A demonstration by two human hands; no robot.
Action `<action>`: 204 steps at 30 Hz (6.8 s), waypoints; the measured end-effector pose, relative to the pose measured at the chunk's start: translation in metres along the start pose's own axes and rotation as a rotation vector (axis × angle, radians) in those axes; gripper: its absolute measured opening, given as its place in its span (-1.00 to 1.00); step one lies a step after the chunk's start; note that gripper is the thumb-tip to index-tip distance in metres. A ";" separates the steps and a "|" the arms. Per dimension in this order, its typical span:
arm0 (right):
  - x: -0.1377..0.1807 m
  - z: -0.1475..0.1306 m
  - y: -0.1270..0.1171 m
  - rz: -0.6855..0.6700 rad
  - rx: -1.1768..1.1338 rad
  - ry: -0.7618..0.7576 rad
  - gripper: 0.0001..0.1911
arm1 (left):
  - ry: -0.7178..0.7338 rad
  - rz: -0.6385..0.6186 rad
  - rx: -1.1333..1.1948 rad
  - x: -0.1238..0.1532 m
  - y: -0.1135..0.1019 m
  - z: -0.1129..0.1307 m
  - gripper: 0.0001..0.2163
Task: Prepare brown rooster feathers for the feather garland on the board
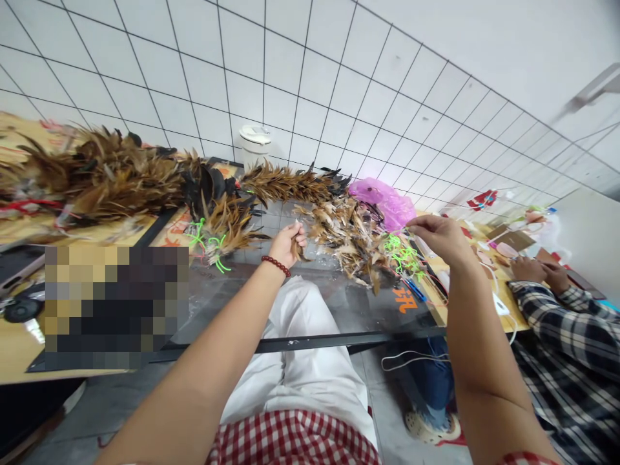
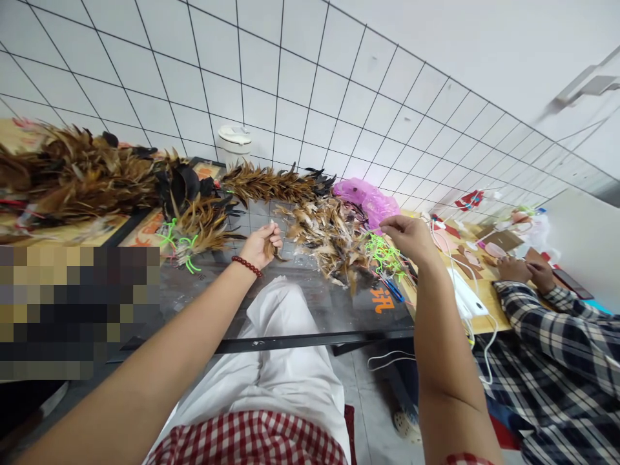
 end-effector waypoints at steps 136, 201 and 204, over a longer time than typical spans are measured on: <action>0.057 -0.052 0.171 0.228 -0.299 -0.376 -0.84 | 0.427 -0.013 -0.685 0.018 0.000 -0.022 -0.81; 0.063 -0.054 0.184 0.088 -0.804 -0.017 -0.84 | 0.273 -0.138 -0.714 0.033 0.009 -0.023 -0.77; 0.062 -0.048 0.188 0.076 -0.882 0.134 -0.80 | 0.243 -0.139 -0.664 0.033 0.008 -0.021 -0.77</action>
Point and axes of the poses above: each hand's wrist, its own x-axis away from the middle knuckle, its own y-axis out of the palm, z = x × y, the point moved 3 cm from there along -x, towards the middle knuckle, and after that the axes turned 13 degrees about z, right-handed, at the moved point
